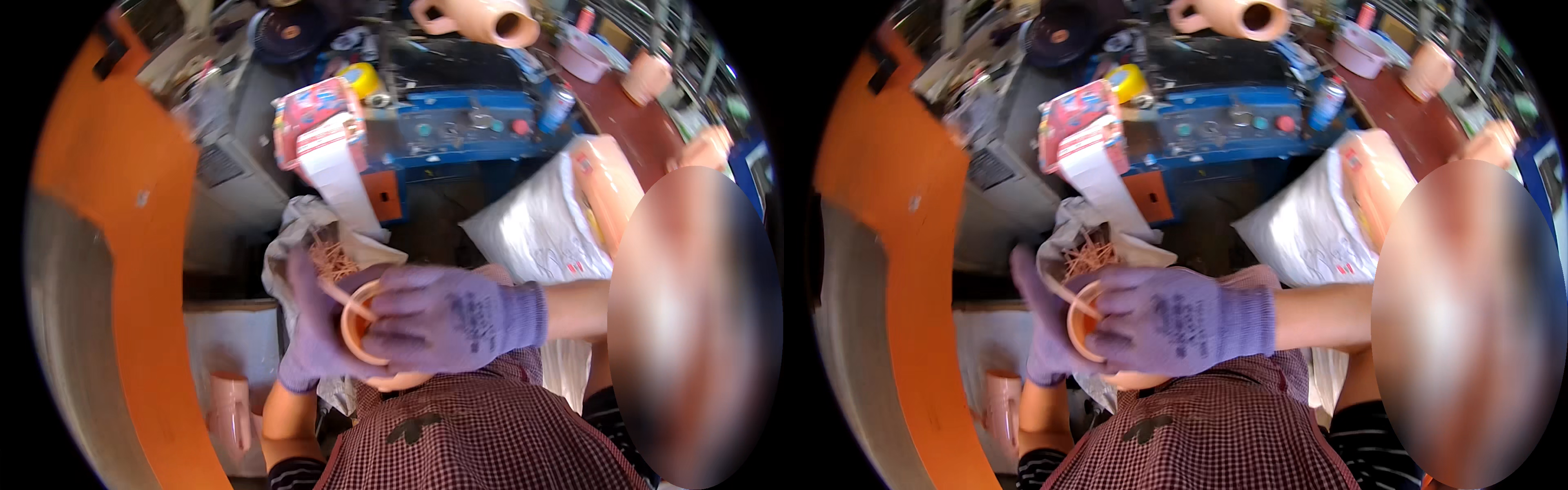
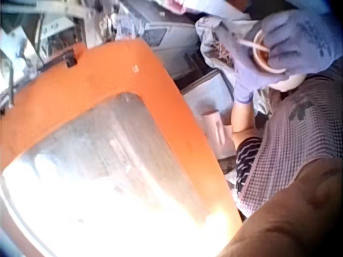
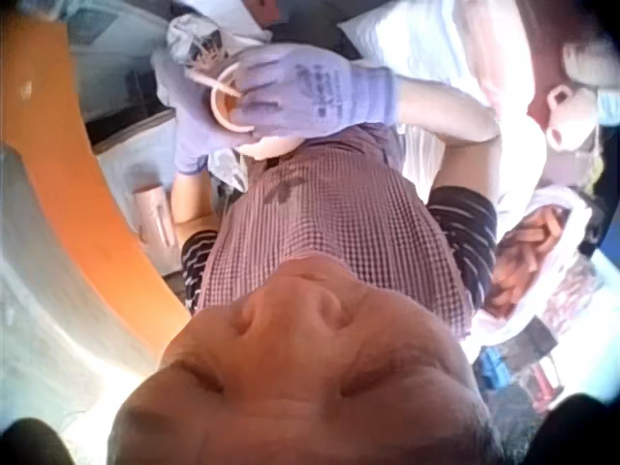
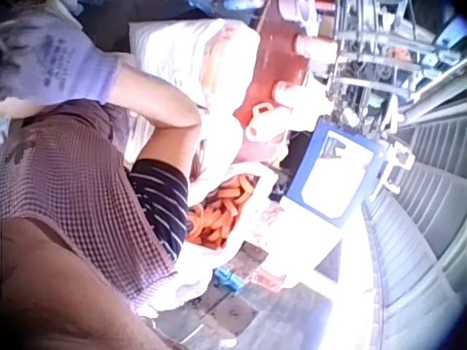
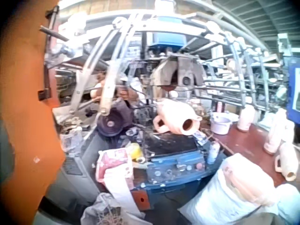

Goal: The person retrieves pink plastic pitcher bodies from a bag, attaches orange handles, and places the assembled units on a nearby table. The person also uses a yellow utility knife to trim excess plastic from the pitcher openings.

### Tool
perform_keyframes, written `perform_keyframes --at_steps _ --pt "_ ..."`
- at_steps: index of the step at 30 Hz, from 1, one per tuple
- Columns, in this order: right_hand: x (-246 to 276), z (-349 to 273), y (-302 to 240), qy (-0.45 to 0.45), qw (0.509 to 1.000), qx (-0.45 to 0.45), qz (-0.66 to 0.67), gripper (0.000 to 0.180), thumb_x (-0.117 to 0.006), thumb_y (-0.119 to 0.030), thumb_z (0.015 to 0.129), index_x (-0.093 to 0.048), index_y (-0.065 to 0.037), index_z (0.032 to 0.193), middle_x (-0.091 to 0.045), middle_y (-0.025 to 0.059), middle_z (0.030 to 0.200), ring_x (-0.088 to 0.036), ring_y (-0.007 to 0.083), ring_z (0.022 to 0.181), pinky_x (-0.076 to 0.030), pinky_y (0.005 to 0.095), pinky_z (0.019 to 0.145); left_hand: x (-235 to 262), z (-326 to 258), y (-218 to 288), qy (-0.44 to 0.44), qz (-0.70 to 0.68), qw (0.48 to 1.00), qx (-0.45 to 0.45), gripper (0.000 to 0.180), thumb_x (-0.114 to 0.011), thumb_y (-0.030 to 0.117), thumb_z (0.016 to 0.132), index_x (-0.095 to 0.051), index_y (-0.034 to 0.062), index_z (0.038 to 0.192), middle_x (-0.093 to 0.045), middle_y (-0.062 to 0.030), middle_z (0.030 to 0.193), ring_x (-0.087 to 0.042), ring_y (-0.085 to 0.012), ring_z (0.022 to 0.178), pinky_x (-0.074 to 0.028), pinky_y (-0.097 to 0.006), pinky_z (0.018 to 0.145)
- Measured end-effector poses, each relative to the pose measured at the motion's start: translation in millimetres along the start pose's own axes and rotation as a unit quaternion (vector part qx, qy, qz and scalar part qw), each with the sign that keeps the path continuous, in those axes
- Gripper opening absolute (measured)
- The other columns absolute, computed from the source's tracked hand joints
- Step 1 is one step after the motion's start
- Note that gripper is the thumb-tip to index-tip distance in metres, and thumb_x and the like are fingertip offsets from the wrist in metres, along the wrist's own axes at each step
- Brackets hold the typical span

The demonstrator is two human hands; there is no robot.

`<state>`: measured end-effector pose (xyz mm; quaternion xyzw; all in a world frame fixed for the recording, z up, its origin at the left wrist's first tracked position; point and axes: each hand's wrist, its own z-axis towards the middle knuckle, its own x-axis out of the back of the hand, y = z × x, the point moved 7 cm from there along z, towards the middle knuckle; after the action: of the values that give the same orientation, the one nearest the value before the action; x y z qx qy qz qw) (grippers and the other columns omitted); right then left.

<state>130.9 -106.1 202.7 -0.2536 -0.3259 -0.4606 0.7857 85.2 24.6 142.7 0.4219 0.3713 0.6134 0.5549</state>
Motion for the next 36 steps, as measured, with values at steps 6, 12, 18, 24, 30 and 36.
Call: perform_keyframes --at_steps 6,12,18,24,30,36 --pt "-21.7 -9.8 -19.6 -0.073 0.991 -0.005 0.112 0.021 -0.055 -0.024 0.091 -0.059 -0.003 0.087 -0.062 0.0117 0.071 -0.065 0.0261 0.074 -0.050 0.0393 0.077 -13.4 -29.7 -2.2 -0.020 0.106 0.994 -0.032 0.153 -0.098 0.029 0.059 0.021 0.0210 0.155 -0.056 -0.0223 0.135 -0.059 -0.0324 0.119 -0.046 -0.047 0.104" --pt "-18.9 -28.7 -15.4 -0.115 0.987 -0.045 0.101 0.027 -0.058 -0.024 0.092 -0.064 -0.005 0.074 -0.060 0.0111 0.062 -0.065 0.0259 0.065 -0.053 0.0435 0.082 -33.8 -10.8 13.0 0.056 0.142 0.988 0.021 0.157 -0.097 0.037 0.054 0.020 0.0099 0.155 -0.061 -0.0262 0.125 -0.063 -0.0341 0.113 -0.049 -0.046 0.098" --pt "46.9 -52.2 -3.0 0.183 0.983 -0.013 0.006 0.030 -0.052 -0.025 0.098 -0.061 -0.006 0.120 -0.061 0.0147 0.123 -0.059 0.0345 0.113 -0.047 0.0464 0.099 4.9 -21.3 65.1 0.214 0.319 0.923 0.011 0.144 -0.092 0.048 0.060 0.003 0.0020 0.158 -0.062 -0.0239 0.120 -0.062 -0.0334 0.108 -0.049 -0.047 0.093" --pt "67.1 -314.5 68.6 0.140 0.829 -0.499 -0.211 0.029 -0.058 -0.004 0.084 -0.060 -0.002 0.113 -0.060 0.0187 0.112 -0.059 0.0386 0.108 -0.050 0.0449 0.094 85.2 -59.4 70.7 0.366 0.454 0.812 0.002 0.111 -0.081 0.030 0.080 -0.007 0.0022 0.158 -0.057 -0.0238 0.135 -0.059 -0.0344 0.120 -0.050 -0.047 0.099" --pt "110.6 -430.3 99.7 -0.178 0.607 -0.661 -0.403 0.043 -0.055 0.001 0.082 -0.061 -0.012 0.122 -0.062 0.0133 0.116 -0.063 0.0316 0.109 -0.049 0.0417 0.093 77.4 -41.7 57.5 0.375 0.512 0.773 -0.003 0.095 -0.078 0.017 0.082 -0.020 0.0022 0.157 -0.050 -0.0236 0.143 -0.055 -0.0336 0.126 -0.048 -0.044 0.101" --pt "127.9 -425.0 134.0 -0.264 0.586 -0.681 -0.350 0.037 -0.053 -0.002 0.088 -0.062 -0.012 0.123 -0.061 0.0172 0.120 -0.067 0.0332 0.102 -0.053 0.0434 0.086 8.6 1.8 34.1 0.243 0.393 0.887 0.002 0.104 -0.084 0.023 0.071 -0.025 -0.0051 0.153 -0.053 -0.0208 0.137 -0.052 -0.0312 0.127 -0.038 -0.043 0.110"
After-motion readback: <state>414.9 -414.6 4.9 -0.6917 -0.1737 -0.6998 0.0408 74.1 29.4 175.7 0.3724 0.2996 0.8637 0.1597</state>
